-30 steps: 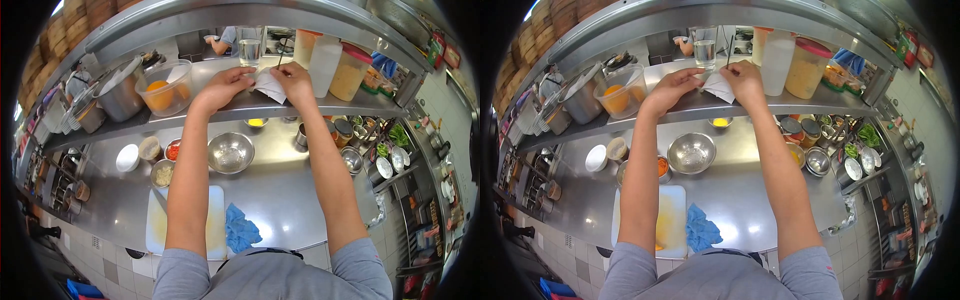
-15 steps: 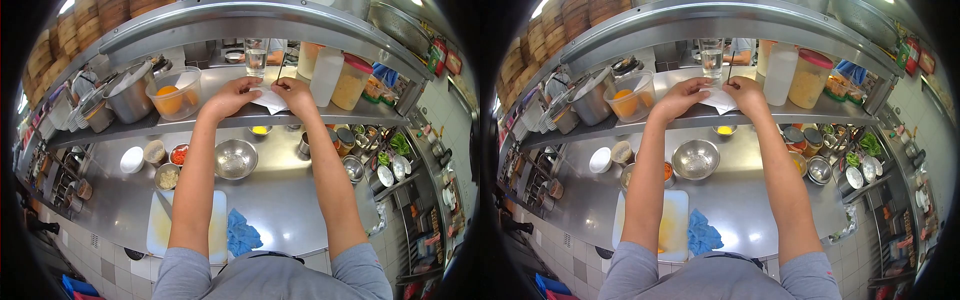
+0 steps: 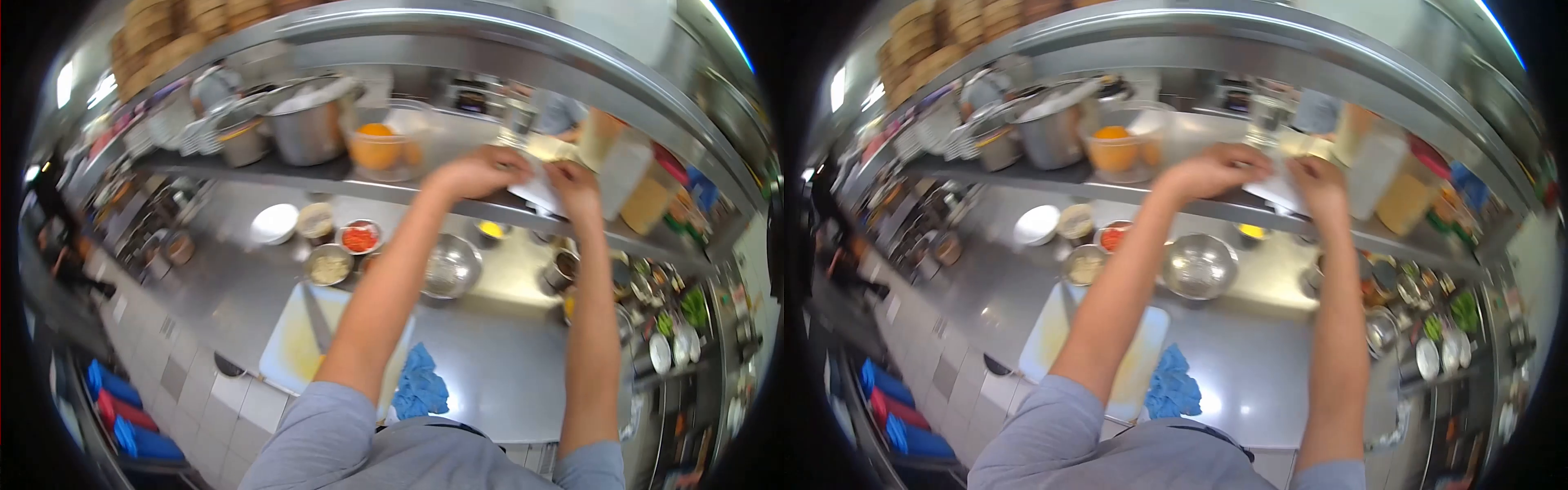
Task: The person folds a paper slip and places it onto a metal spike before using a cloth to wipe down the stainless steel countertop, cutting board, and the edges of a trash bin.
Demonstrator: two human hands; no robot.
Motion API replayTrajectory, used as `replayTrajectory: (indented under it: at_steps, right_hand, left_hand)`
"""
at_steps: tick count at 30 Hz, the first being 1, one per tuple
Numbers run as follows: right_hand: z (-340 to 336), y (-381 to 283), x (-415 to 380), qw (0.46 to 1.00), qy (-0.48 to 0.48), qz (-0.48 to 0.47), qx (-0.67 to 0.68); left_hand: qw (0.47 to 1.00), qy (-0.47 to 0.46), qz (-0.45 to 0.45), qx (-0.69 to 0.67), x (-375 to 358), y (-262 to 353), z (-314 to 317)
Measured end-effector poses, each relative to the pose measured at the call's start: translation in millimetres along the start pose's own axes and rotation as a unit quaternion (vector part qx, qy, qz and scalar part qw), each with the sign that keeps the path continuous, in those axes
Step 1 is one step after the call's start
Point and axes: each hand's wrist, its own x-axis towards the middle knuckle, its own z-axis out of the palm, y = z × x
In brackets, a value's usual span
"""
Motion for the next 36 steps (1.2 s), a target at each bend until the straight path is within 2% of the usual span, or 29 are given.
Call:
replayTrajectory:
  at_steps: [2, 3, 4, 5, 9, 11, 12, 14, 15, 18, 20, 22, 24, 25, 27, 28, 33, 35, 36]
  right_hand:
    - [-1, 5, 2, 0.996, -0.038, 0.015, 0.075]
    - [-2, 0, 0, 0.990, -0.060, 0.058, 0.114]
    - [-3, -3, -1, 0.979, -0.077, 0.097, 0.163]
    - [-4, 2, 0, 0.970, -0.102, 0.097, 0.199]
    - [-4, -2, -6, 0.961, -0.148, 0.046, 0.230]
    - [-5, -6, -6, 0.970, -0.205, -0.083, 0.100]
    - [-5, -12, -6, 0.970, -0.204, -0.083, 0.100]
    - [-8, -27, -9, 0.975, -0.207, 0.004, 0.080]
    - [-6, -24, -9, 0.976, -0.204, 0.011, 0.076]
    - [-7, -9, -7, 0.992, -0.108, -0.024, 0.063]
    - [-11, -7, -6, 0.992, -0.097, -0.050, 0.056]
    - [-8, -3, -4, 0.987, -0.114, -0.001, 0.111]
    - [-1, 11, 1, 0.974, -0.117, -0.005, 0.192]
    - [-3, 3, -2, 0.979, -0.106, 0.007, 0.175]
    - [-8, 3, -1, 0.989, -0.112, 0.010, 0.097]
    - [-8, -2, -4, 0.989, -0.106, 0.016, 0.103]
    - [-9, -2, -8, 0.981, -0.111, -0.002, 0.157]
    - [-12, 1, -6, 0.978, -0.162, -0.060, 0.113]
    - [-10, -1, -5, 0.976, -0.186, 0.005, 0.115]
  left_hand:
    - [0.997, 0.041, 0.025, 0.059, -4, 4, -2]
    - [0.994, 0.068, 0.035, 0.072, -8, 7, -2]
    - [0.995, 0.070, 0.051, 0.054, -7, 5, -2]
    - [0.993, 0.084, 0.046, 0.062, -5, 3, -1]
    - [0.984, 0.134, 0.028, 0.110, -2, -2, 7]
    - [0.968, 0.175, 0.075, 0.163, -3, -3, 8]
    - [0.968, 0.174, 0.075, 0.164, -3, 0, 6]
    - [0.986, 0.136, -0.003, 0.096, -5, 9, 4]
    - [0.987, 0.130, 0.000, 0.091, -7, 11, 3]
    - [0.985, 0.147, -0.090, 0.009, -7, 18, 2]
    - [0.982, 0.160, -0.049, 0.093, -3, 10, 3]
    - [0.982, 0.161, 0.025, 0.094, 3, -4, 4]
    - [0.981, 0.168, 0.014, 0.095, 2, -4, 7]
    - [0.979, 0.186, 0.029, 0.077, 2, -7, 9]
    - [0.988, 0.153, 0.009, 0.025, 0, -2, 9]
    - [0.991, 0.127, -0.050, 0.016, -2, 6, 9]
    - [0.995, 0.076, -0.069, -0.020, -2, -2, 3]
    - [0.993, 0.105, -0.048, 0.004, -2, 0, 7]
    - [0.994, 0.096, -0.043, -0.002, 0, -4, 5]
